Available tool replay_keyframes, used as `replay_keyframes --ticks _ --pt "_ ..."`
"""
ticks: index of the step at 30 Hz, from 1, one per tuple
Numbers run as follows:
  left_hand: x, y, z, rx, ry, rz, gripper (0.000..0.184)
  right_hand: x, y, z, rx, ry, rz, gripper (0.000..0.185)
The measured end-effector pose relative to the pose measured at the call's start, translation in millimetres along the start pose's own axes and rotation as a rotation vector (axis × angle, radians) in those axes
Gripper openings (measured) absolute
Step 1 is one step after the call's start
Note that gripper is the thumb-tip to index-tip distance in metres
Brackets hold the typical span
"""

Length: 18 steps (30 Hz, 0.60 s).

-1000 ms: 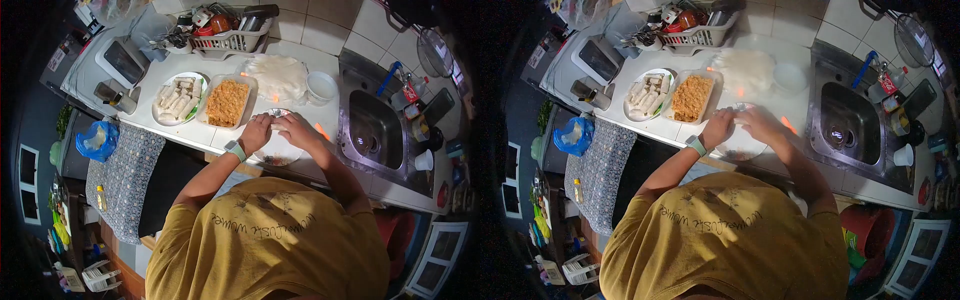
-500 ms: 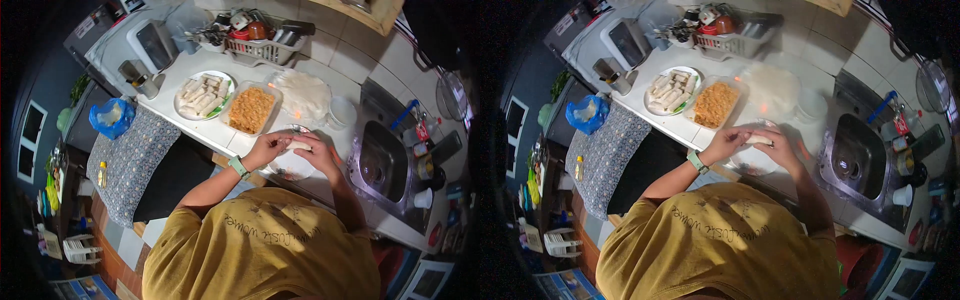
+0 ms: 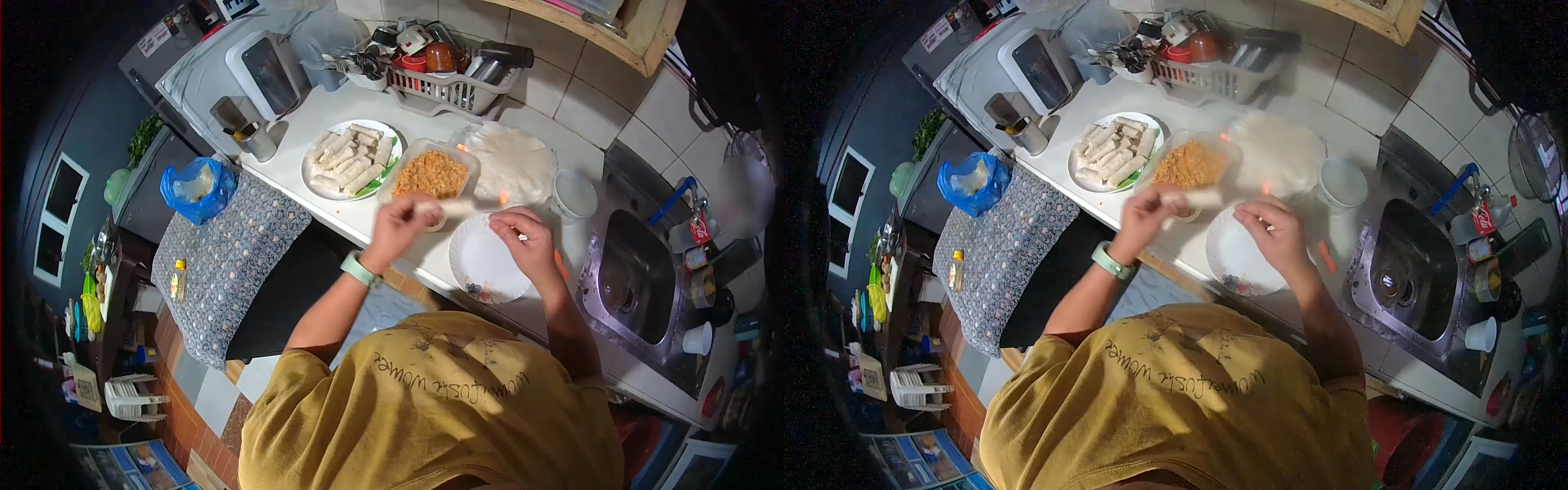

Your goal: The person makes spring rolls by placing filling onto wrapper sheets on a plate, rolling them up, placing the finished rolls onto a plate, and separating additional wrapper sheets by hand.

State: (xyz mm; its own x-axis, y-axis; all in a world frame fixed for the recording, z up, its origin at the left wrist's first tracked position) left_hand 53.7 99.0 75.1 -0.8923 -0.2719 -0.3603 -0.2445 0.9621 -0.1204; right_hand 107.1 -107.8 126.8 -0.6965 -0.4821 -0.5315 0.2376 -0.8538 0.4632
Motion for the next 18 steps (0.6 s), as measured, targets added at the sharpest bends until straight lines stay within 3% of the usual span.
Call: replay_keyframes --ticks 1,2,4,5,7,8,10,11,12,14,15,18 --pt "-11.4 22.1 0.9 0.03 0.021 -0.085 0.015 -1.8 3.9 -3.3 0.014 -0.011 0.007 0.007" --pt "-27.9 45.0 -2.3 0.057 -0.121 -0.111 0.012 -1.7 8.2 -12.7 0.024 -0.069 -0.005 0.008" --pt "-52.9 103.2 -0.3 -0.162 -0.134 -0.279 0.009 2.6 11.0 -45.3 -0.051 -0.193 -0.036 0.008" --pt "-67.7 124.2 0.1 -0.017 -0.278 -0.306 0.006 3.1 12.5 -53.8 -0.045 -0.193 -0.04 0.008" --pt "-89.9 177.9 19.4 -0.161 -0.275 -0.423 0.016 2.2 17.9 -69.1 0.064 -0.219 -0.064 0.01" --pt "-99.0 199.1 31.2 -0.268 -0.236 -0.463 0.019 1.4 16.8 -77.0 0.07 -0.219 -0.066 0.01" --pt "-99.4 201.2 23.1 -0.61 0.024 -0.451 0.018 -1.0 18.2 -94.5 0.204 -0.219 -0.107 0.015" --pt "-104.7 226.0 53.3 -0.814 0.219 -0.439 0.024 -2.2 16.8 -105.0 0.21 -0.219 -0.107 0.015" --pt "-103.4 225.9 62.0 -0.808 0.22 -0.438 0.024 -4.4 15.2 -114.7 0.29 -0.203 -0.096 0.018" --pt "-97.6 197.9 22.1 -1.299 -0.307 -0.517 0.031 -14.1 14.8 -138.5 0.372 -0.18 -0.088 0.021" --pt "-92.1 164.7 -9.6 -1.187 -0.378 -0.452 0.026 -19.6 12.4 -149.5 0.527 -0.14 -0.05 0.026" --pt "-78.3 86.9 -76.0 -0.334 -0.249 -0.22 0.028 -34.5 6.4 -170.8 0.74 0.001 -0.056 0.035"
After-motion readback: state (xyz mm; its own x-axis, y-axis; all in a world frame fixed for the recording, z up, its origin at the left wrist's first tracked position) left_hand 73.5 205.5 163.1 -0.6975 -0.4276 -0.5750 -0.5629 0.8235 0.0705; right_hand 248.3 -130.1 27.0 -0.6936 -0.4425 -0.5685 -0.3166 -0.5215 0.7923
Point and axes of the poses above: each hand's wrist, its own x-axis away from the middle knuckle, its own y-axis out of the back of the hand, z = x × y, the point moved 9 cm from there along -x, towards the middle knuckle, and after that the axes turned 7 degrees about x, right-handed, at the moved point
